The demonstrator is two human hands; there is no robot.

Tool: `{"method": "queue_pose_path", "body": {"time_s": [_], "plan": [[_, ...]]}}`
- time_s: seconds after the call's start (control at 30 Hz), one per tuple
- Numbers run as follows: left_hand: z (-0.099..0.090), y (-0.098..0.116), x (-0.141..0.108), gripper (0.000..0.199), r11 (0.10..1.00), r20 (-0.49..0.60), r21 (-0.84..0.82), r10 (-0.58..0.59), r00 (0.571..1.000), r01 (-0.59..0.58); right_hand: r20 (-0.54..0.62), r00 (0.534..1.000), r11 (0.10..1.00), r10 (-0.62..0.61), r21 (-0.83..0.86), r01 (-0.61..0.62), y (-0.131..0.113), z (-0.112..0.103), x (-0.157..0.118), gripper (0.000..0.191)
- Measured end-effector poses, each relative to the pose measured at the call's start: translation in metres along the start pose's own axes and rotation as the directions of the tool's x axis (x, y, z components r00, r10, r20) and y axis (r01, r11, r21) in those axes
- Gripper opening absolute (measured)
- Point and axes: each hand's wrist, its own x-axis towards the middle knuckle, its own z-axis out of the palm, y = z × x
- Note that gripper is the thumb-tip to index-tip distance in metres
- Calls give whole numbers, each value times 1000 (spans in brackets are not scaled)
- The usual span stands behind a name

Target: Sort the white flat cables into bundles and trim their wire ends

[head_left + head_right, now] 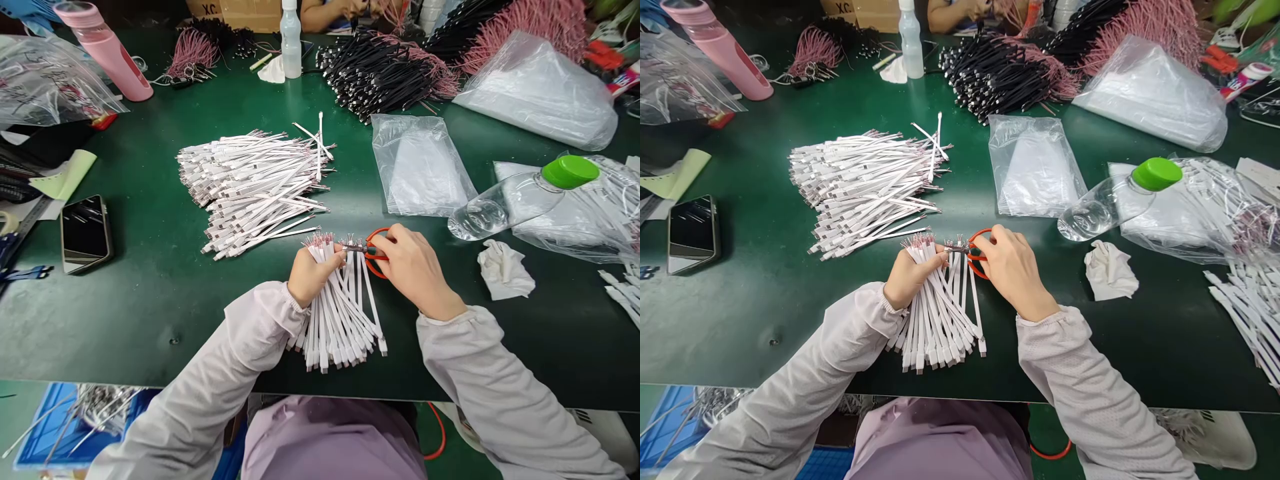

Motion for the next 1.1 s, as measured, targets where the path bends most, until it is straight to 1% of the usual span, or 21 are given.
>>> {"method": "queue_pose_path", "body": {"time_s": [0.1, 0.23, 0.3, 0.37, 0.4, 0.47, 0.53, 0.6, 0.67, 0.77, 0.83, 0.93, 1.0, 1.1], "plan": [[1, -2, 0, 11, 1000, -11, -3, 16, 1000, -16, 16, 1000, 1000, 0, -12, 1, 1, -1, -1, 21], [1, -3, 1, 15, 1000, -12, 0, 19, 1000, -19, -10, 1000, 1000, 10, -25, -10, 2, 0, -2, 24], [0, -2, 1, 17, 1000, -8, 9, 19, 1000, -19, -30, 997, 998, 66, 18, -66, 1, 1, -2, 22], [0, 0, 1, 17, 1000, -3, 3, 18, 1000, -18, -69, 982, 975, 176, 147, -164, -2, 3, -1, 18], [-1, 1, 0, 17, 1000, 3, -2, 16, 1000, -16, -85, 968, 946, 236, 247, -209, -3, 3, 0, 16], [-1, 3, 0, 18, 1000, 22, -15, 12, 1000, -12, -83, 940, 846, 330, 467, -256, -8, 3, 2, 16], [-2, 3, 0, 20, 1000, 49, -25, 17, 999, -15, -42, 930, 725, 366, 640, -257, -14, 1, 4, 21], [-2, 2, 0, 22, 999, 62, -38, 30, 998, -27, 3, 930, 624, 367, 741, -248, -19, -1, 5, 24], [-2, 1, 1, 24, 999, 47, -43, 30, 998, -28, 21, 934, 563, 356, 793, -232, -24, -3, 5, 25], [-1, -1, 2, 22, 1000, -14, -23, 12, 1000, -13, 25, 942, 528, 334, 823, -210, -29, -4, 5, 27], [0, -2, 2, 22, 1000, -32, -7, 17, 999, -17, 35, 943, 508, 330, 835, -209, -32, -4, 6, 28], [2, -2, 2, 26, 1000, -13, -4, 29, 999, -29, 57, 933, 469, 356, 852, -231, -36, -2, 9, 27], [4, -2, 3, 24, 999, 1, -22, 40, 999, -40, 75, 915, 434, 396, 863, -259, -38, 0, 11, 22], [4, -1, 4, 21, 997, 34, -40, 62, 997, -60, 137, 888, 339, 438, 890, -305, -40, 4, 14, 15]]}}
